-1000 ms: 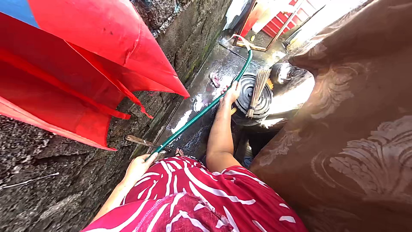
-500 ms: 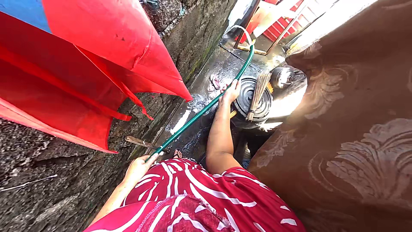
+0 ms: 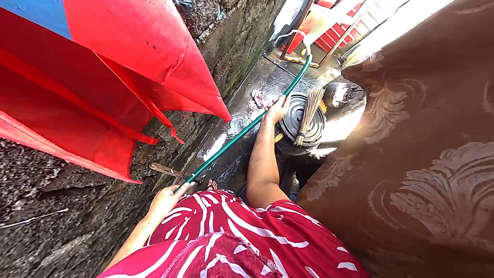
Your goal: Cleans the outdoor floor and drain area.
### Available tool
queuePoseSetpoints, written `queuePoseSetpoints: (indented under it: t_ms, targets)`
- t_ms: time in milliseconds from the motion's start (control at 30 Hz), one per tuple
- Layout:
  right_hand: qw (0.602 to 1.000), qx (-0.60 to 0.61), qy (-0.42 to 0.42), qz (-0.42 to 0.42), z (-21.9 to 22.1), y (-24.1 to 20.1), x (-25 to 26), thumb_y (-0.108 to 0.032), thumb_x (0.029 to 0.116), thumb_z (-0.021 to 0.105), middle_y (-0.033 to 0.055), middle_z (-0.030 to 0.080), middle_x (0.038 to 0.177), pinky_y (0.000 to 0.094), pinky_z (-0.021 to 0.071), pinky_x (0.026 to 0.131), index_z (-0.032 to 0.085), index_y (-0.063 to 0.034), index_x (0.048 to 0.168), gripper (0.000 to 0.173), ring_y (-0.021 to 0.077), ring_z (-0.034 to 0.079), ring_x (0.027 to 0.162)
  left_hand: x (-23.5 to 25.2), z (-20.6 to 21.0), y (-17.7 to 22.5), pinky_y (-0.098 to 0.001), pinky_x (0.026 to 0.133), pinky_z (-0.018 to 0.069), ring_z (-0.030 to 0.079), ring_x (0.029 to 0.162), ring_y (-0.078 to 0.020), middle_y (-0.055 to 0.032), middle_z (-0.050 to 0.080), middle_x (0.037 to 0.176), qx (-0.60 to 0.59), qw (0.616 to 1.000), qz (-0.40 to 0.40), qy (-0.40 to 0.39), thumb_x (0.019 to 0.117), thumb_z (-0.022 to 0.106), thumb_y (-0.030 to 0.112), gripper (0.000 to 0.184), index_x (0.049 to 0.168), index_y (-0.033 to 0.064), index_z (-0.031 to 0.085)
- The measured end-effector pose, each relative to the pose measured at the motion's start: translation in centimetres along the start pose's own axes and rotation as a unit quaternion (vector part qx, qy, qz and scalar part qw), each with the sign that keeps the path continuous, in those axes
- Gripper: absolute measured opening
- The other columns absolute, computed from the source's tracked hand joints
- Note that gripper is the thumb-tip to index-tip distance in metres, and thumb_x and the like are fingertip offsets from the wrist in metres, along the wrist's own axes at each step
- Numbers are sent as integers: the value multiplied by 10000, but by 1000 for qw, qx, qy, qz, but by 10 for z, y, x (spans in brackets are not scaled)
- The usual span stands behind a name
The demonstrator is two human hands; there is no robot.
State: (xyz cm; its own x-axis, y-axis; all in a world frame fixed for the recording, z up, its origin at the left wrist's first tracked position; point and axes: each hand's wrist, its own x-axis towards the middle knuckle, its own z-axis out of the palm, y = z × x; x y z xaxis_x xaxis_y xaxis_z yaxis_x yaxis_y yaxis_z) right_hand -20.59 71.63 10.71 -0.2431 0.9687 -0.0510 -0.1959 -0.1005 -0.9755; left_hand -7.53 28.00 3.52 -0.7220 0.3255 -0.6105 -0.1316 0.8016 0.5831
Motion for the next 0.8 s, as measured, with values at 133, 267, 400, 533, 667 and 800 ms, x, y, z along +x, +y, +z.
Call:
queuePoseSetpoints:
  t_ms: [133, 267, 400, 533, 667, 800]
  targets:
    - [999, -38, 22, 5, -2, 4, 0, -266, 1131, 425, 106, 600, 974, 250, 453, 443, 412, -145, 1554, 441, 109, 498, 508, -1, 0, 0, -589, 810, 497, 669, 850, -305, -129, 706, 864, -4, 1000, -1, -1, 1041, 464, 592, 586, 978, 88, 756]
    - [996, -70, 52, 14, -8, 12, 4, -258, 1124, 446, 127, 617, 1061, 273, 472, 498, 437, -134, 1545, 438, 133, 543, 587, -2, 1, 1, -581, 798, 496, 667, 833, -302, -133, 703, 848, -3, 1000, -6, -3, 1045, 469, 585, 585, 963, 78, 750]
    - [992, -98, 73, 10, -17, 20, 7, -256, 1122, 451, 132, 639, 1095, 288, 482, 520, 439, -145, 1548, 440, 140, 562, 614, -2, 1, -1, -591, 793, 493, 663, 834, -320, -144, 696, 844, -2, 1000, -6, -6, 1040, 474, 594, 593, 967, 73, 749]
    - [990, -109, 92, -14, -23, 21, 6, -247, 1120, 455, 139, 632, 1106, 289, 511, 552, 442, -107, 1538, 441, 145, 584, 642, 0, 2, -2, -593, 797, 497, 669, 843, -316, -142, 704, 859, -1, 1000, -3, -9, 1035, 471, 608, 601, 972, 80, 751]
    - [989, -110, 94, -11, -26, 14, 1, -262, 1121, 456, 138, 629, 1105, 289, 515, 582, 428, -110, 1551, 457, 144, 584, 657, 2, 2, -2, -597, 830, 498, 678, 871, -307, -135, 717, 889, -2, 1000, -4, -20, 1047, 472, 576, 573, 990, 83, 756]
    - [991, -105, 84, -13, -28, 14, 2, -242, 1117, 467, 133, 641, 1067, 285, 502, 540, 429, -112, 1547, 451, 136, 573, 615, 3, 4, -3, -596, 812, 498, 674, 854, -316, -139, 711, 874, 1, 1000, -1, -25, 1048, 467, 582, 583, 987, 77, 752]
